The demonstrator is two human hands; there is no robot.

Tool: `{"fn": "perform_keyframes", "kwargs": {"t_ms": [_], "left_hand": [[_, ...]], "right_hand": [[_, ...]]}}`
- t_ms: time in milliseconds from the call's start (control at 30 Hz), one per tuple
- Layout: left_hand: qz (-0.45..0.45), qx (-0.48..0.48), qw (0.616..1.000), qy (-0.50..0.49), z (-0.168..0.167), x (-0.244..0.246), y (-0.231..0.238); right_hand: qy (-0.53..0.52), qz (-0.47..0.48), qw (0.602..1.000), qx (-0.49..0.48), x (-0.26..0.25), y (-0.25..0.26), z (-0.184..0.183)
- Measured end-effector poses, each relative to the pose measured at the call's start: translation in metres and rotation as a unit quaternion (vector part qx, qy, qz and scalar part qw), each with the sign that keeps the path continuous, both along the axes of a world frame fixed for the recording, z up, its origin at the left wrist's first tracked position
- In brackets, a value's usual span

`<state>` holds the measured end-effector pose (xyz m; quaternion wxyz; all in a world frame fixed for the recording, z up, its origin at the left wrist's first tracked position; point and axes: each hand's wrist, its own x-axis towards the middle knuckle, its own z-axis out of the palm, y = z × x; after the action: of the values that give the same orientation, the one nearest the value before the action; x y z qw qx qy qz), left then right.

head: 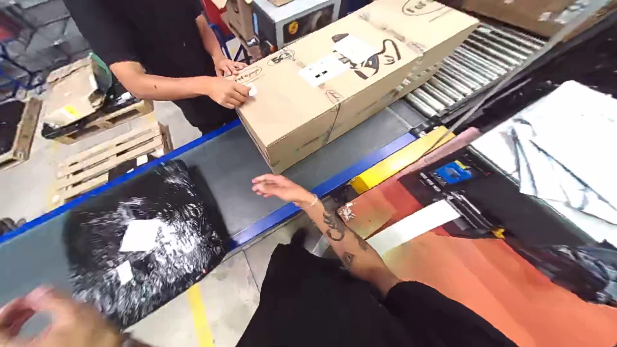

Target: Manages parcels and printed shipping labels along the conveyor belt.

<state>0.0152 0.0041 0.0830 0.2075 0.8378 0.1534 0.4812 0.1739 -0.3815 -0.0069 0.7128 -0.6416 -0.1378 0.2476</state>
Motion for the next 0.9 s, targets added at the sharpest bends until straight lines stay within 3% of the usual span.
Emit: {"fn": "perform_keyframes", "kwargs": {"t_ms": [100,167,200,267,333,400,467,500,533,633,700,900], "left_hand": [[-0.131,-0.063,0.974,0.172,-0.036,0.057,-0.077],[-0.229,-0.102,0.909,0.332,-0.062,0.091,-0.144],[-0.300,-0.088,0.841,0.442,-0.069,0.104,-0.183],[-0.461,0.056,0.676,0.573,-0.085,0.108,-0.264],[-0.618,0.194,0.537,0.541,-0.105,0.077,-0.332],[-0.758,0.243,0.394,0.460,-0.118,0.036,-0.369],[-0.835,0.261,0.243,0.420,-0.119,0.022,-0.387],[-0.829,0.282,0.201,0.439,-0.117,0.026,-0.393],[-0.800,0.308,0.196,0.476,-0.114,0.031,-0.400],[-0.674,0.370,0.281,0.574,-0.113,0.047,-0.415],[-0.643,0.371,0.320,0.589,-0.117,0.058,-0.417],[-0.609,0.362,0.294,0.642,-0.136,0.083,-0.388]], "right_hand": [[0.082,-0.016,0.996,-0.015,-0.032,-0.049,-0.052],[0.155,-0.090,0.983,-0.042,-0.061,-0.085,-0.094],[0.190,-0.138,0.971,-0.052,-0.077,-0.104,-0.114],[0.253,-0.245,0.935,-0.054,-0.116,-0.139,-0.139],[0.296,-0.362,0.883,-0.029,-0.152,-0.165,-0.150],[0.326,-0.462,0.825,-0.006,-0.186,-0.182,-0.155],[0.342,-0.530,0.776,0.010,-0.216,-0.198,-0.158],[0.345,-0.557,0.755,0.021,-0.228,-0.203,-0.159],[0.350,-0.581,0.734,0.030,-0.237,-0.206,-0.158],[0.360,-0.625,0.690,0.054,-0.254,-0.206,-0.162],[0.359,-0.634,0.683,0.056,-0.259,-0.204,-0.175],[0.383,-0.553,0.737,0.059,-0.240,-0.177,-0.180]]}}
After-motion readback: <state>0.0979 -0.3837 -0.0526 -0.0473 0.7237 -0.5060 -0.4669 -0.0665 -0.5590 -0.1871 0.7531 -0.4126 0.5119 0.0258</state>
